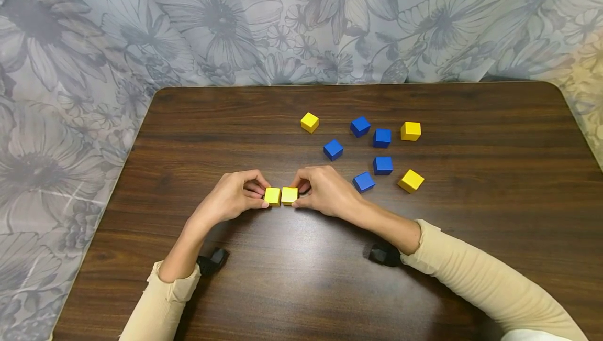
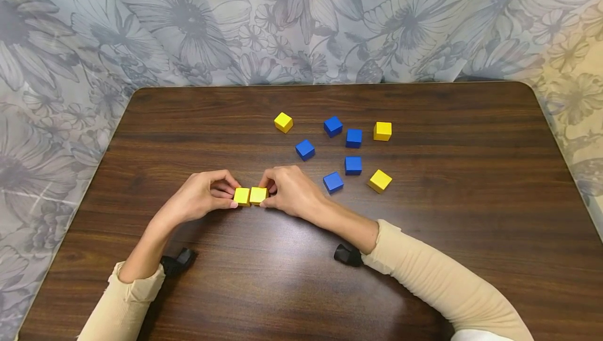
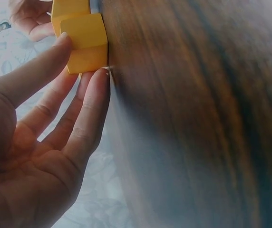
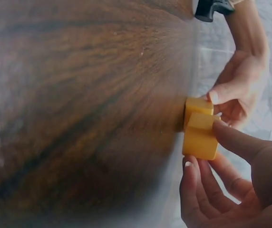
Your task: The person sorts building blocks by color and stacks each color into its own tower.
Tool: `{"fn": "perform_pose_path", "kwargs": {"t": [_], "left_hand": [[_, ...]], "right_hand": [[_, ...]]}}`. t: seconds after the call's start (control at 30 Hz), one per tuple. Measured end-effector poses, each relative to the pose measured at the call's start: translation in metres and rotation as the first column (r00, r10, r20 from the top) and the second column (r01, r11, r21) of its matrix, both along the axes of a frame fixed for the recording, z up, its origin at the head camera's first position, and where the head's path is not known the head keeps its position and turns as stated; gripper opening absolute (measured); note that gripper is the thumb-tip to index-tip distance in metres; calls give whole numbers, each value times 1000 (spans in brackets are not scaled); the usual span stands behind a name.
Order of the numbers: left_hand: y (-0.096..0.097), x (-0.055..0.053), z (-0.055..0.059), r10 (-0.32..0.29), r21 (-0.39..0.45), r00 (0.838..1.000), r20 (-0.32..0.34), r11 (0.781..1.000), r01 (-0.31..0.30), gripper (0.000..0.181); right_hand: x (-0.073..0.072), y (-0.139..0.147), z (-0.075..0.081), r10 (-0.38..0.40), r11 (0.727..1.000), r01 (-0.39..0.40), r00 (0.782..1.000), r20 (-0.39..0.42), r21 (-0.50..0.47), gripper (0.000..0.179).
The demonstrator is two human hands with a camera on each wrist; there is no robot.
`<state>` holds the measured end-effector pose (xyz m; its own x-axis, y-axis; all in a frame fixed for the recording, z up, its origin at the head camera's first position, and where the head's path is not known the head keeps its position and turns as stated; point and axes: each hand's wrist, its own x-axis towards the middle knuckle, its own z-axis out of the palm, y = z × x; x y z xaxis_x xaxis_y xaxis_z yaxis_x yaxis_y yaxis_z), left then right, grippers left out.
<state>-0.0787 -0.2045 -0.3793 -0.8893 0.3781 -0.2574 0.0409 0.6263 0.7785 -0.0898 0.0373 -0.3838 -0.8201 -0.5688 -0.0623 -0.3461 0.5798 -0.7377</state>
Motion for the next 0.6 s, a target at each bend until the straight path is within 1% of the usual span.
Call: {"fn": "perform_pose_path", "kwargs": {"t": [0.17,0.37,0.6], "left_hand": [[-1,-1,0,4,2,1000,2,1000,-4,26],[0,0,0,8,10,1000,8,1000,-8,26],[0,0,0,-14,14,1000,-16,1000,14,25]], "right_hand": [[0,-1,-3,0,1000,-1,1000,7,11,27],[0,-3,-3,-2,1000,2,1000,10,26,27],[0,-6,-4,1,1000,-1,1000,20,14,29]]}}
